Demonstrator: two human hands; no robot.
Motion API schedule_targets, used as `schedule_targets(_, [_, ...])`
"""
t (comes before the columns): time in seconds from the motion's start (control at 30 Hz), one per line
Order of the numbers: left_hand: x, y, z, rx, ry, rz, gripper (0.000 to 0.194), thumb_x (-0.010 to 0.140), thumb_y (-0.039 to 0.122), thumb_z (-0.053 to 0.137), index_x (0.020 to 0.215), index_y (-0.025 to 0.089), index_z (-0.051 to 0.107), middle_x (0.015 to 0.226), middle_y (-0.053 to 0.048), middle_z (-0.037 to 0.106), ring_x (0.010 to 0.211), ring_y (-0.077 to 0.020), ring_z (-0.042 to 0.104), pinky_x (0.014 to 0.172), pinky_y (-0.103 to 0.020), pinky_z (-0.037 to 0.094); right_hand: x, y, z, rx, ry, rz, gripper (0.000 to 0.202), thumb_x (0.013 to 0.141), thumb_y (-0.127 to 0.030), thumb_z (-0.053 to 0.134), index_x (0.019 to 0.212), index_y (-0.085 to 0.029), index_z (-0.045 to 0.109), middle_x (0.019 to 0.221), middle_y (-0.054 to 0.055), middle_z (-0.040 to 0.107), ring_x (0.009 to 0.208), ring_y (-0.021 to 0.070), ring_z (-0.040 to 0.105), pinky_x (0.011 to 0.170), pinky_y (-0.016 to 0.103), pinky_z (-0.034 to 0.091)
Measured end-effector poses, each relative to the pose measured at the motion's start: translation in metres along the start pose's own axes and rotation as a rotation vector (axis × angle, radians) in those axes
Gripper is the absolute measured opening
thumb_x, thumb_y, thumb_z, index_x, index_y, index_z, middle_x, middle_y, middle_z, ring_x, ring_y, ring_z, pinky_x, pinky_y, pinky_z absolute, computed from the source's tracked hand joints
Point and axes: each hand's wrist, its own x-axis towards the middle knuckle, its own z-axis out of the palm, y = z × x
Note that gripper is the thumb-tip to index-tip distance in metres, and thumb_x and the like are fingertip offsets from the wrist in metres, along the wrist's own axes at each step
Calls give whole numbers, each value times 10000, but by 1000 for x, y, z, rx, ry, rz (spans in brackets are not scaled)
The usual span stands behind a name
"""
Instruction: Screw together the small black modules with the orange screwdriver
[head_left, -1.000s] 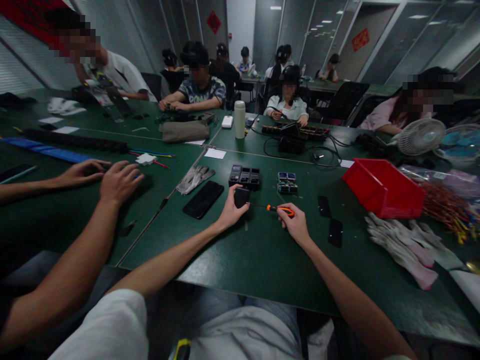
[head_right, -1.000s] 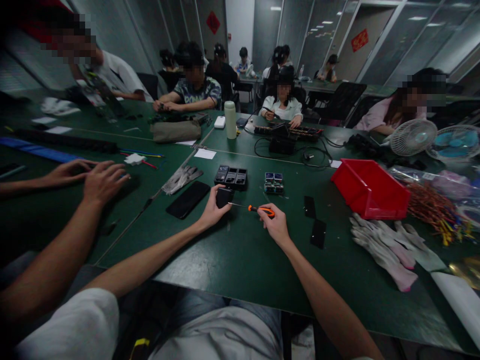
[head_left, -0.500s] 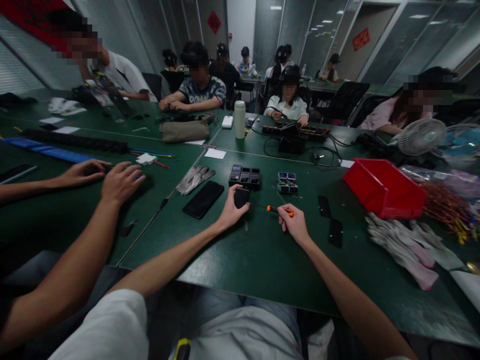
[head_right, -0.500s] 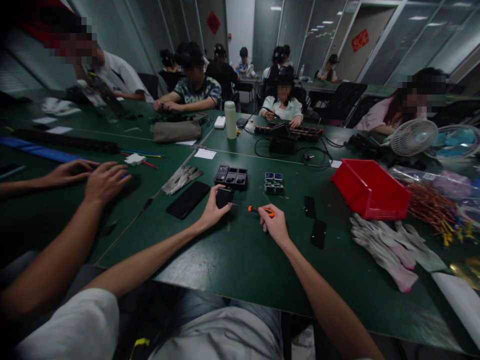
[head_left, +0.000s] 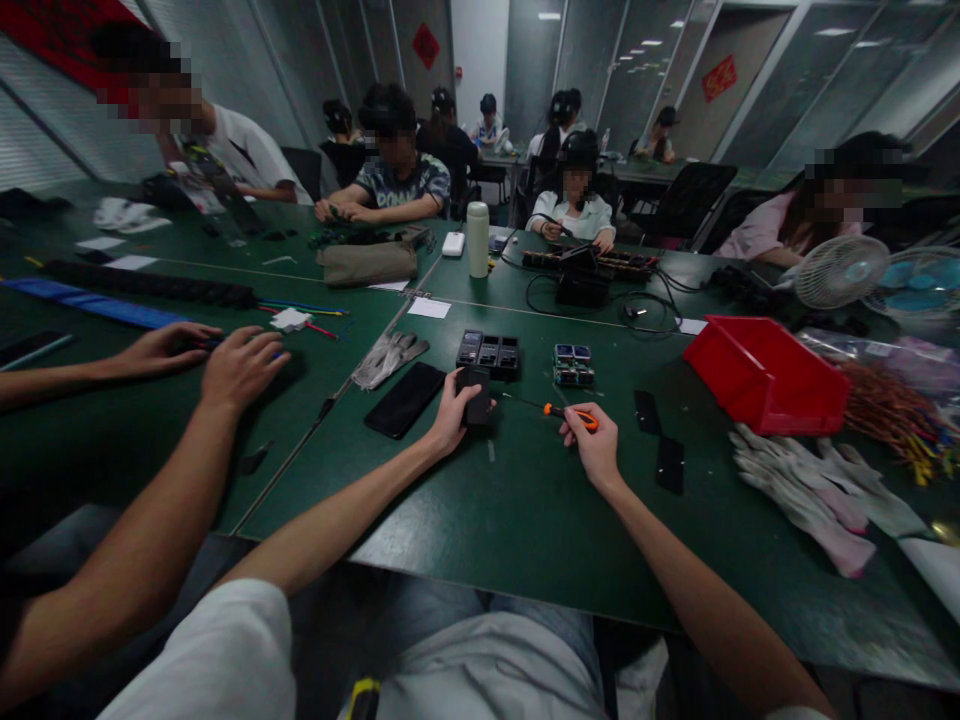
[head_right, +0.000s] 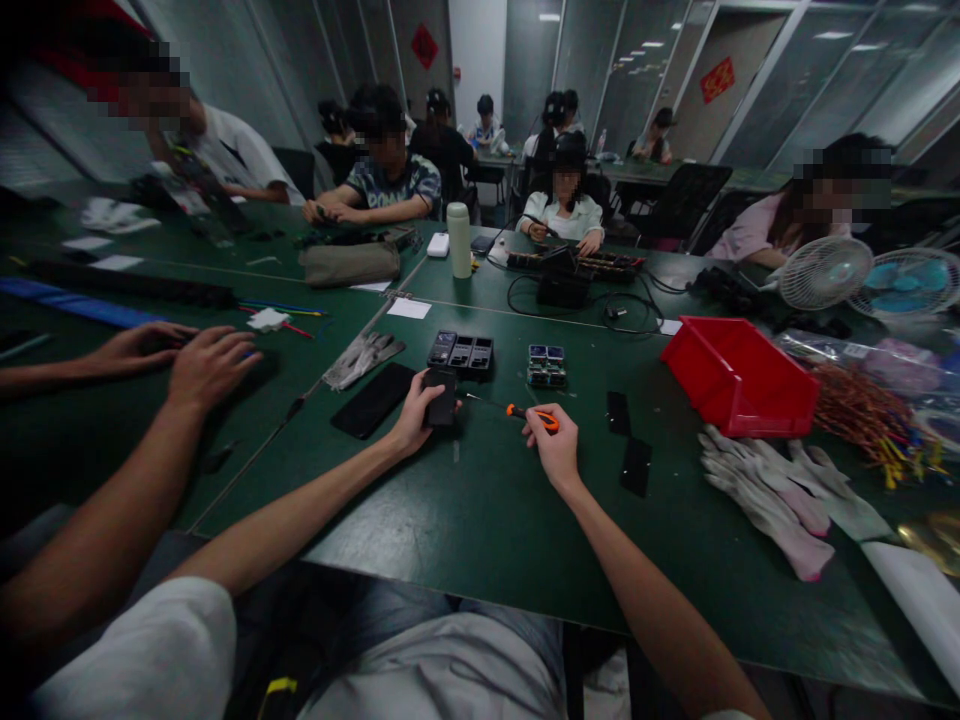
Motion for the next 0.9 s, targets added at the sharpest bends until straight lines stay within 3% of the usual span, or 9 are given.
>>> schedule_targets(0.2, [-2,4,-1,-117,-32,-44,436,797,371,556,1164,248,356,968,-26,584,687,-126,631,591,-259,506,-1,0,0,-11,-6,-8,272,803,-436,598,843,-168,574,612,-11,594,451,95,516,452,225,423])
schedule_targets(0.47, [-4,5,4,-145,-92,-48,384,834,427,501,1142,236,375,1045,-54,612,741,-138,644,677,-306,514,-3,-2,1,-14,-24,-6,266,802,-431,598,853,-171,576,623,-6,599,456,98,515,456,229,421])
schedule_targets(0.9, [-4,1,5,45,-72,58,648,749,342,639,1311,332,317,1199,-59,520,874,-162,590,695,-303,530,-3,-3,2,54,-99,2,236,781,-382,634,859,-177,547,696,16,633,506,109,550,488,240,435])
